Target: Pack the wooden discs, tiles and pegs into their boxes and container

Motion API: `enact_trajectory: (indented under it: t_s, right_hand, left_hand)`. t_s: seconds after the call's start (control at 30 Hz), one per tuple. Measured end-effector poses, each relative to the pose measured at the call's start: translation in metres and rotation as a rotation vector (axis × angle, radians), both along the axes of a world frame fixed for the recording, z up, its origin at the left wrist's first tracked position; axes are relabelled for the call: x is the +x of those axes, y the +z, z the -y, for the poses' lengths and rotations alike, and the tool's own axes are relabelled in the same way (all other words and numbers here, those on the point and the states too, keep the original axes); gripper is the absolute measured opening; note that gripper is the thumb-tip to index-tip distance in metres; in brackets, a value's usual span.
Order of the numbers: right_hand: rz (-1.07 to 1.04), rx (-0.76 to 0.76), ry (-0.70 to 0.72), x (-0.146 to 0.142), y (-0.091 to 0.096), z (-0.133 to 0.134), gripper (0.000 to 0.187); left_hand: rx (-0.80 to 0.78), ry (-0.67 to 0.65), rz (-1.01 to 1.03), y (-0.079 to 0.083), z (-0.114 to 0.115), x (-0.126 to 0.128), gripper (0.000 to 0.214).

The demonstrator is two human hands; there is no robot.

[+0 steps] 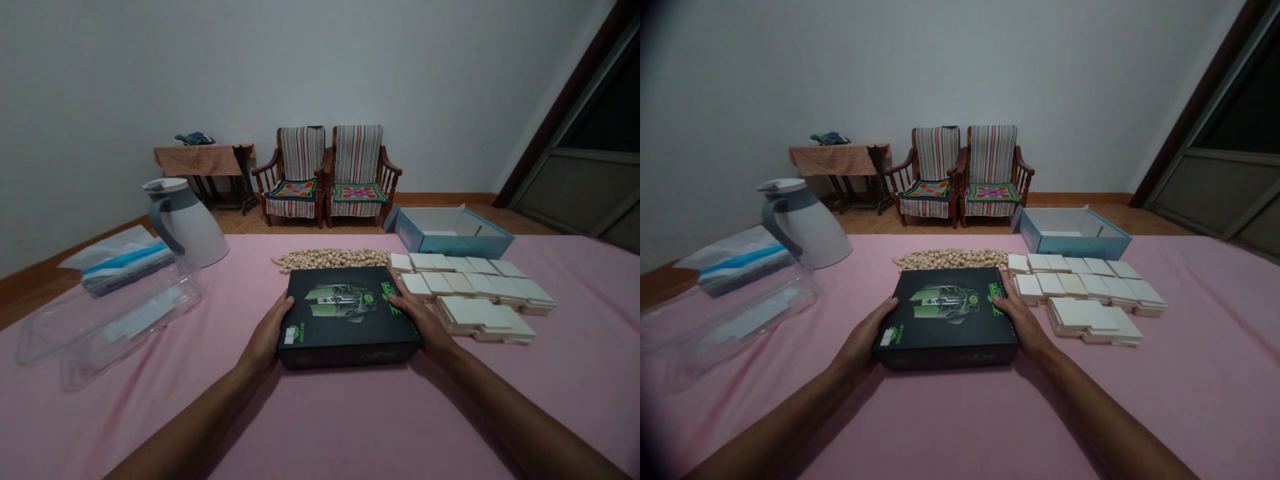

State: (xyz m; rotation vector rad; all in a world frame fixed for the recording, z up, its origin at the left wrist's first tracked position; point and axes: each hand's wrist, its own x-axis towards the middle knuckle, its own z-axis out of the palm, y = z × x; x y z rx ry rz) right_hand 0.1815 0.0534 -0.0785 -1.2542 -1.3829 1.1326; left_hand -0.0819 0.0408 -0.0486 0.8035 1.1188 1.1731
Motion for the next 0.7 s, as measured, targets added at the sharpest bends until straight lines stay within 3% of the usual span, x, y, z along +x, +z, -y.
enact_trajectory:
  t_s: [0.1,0.2,0.3,0.4,0.5,0.7]
  right_hand:
    - [0.055,0.039,-0.019,-0.002,0.002,-0.001,0.064]
    - [0.205,0.119,-0.058,-0.004,0.008,0.001,0.066]
    - [0.506,0.279,-0.046,-0.007,0.017,0.008,0.066]
    - [0.831,0.434,0.031,-0.013,0.026,0.020,0.066]
    - [1.028,0.449,0.074,-0.021,0.030,0.030,0.071]
    - [1.121,0.404,0.076,-0.027,0.022,0.032,0.074]
  left_hand:
    - [0.042,0.001,-0.179,0.001,-0.006,-0.006,0.056]
    - [0.208,-0.039,-0.554,0.006,-0.012,-0.009,0.061]
    - [0.495,-0.188,-0.990,0.013,-0.014,-0.010,0.061]
    - [0.672,-0.411,-1.303,0.020,-0.011,-0.007,0.056]
    - [0.742,-0.530,-1.457,0.022,-0.007,-0.004,0.056]
    - [0.792,-0.549,-1.513,0.013,-0.008,-0.003,0.062]
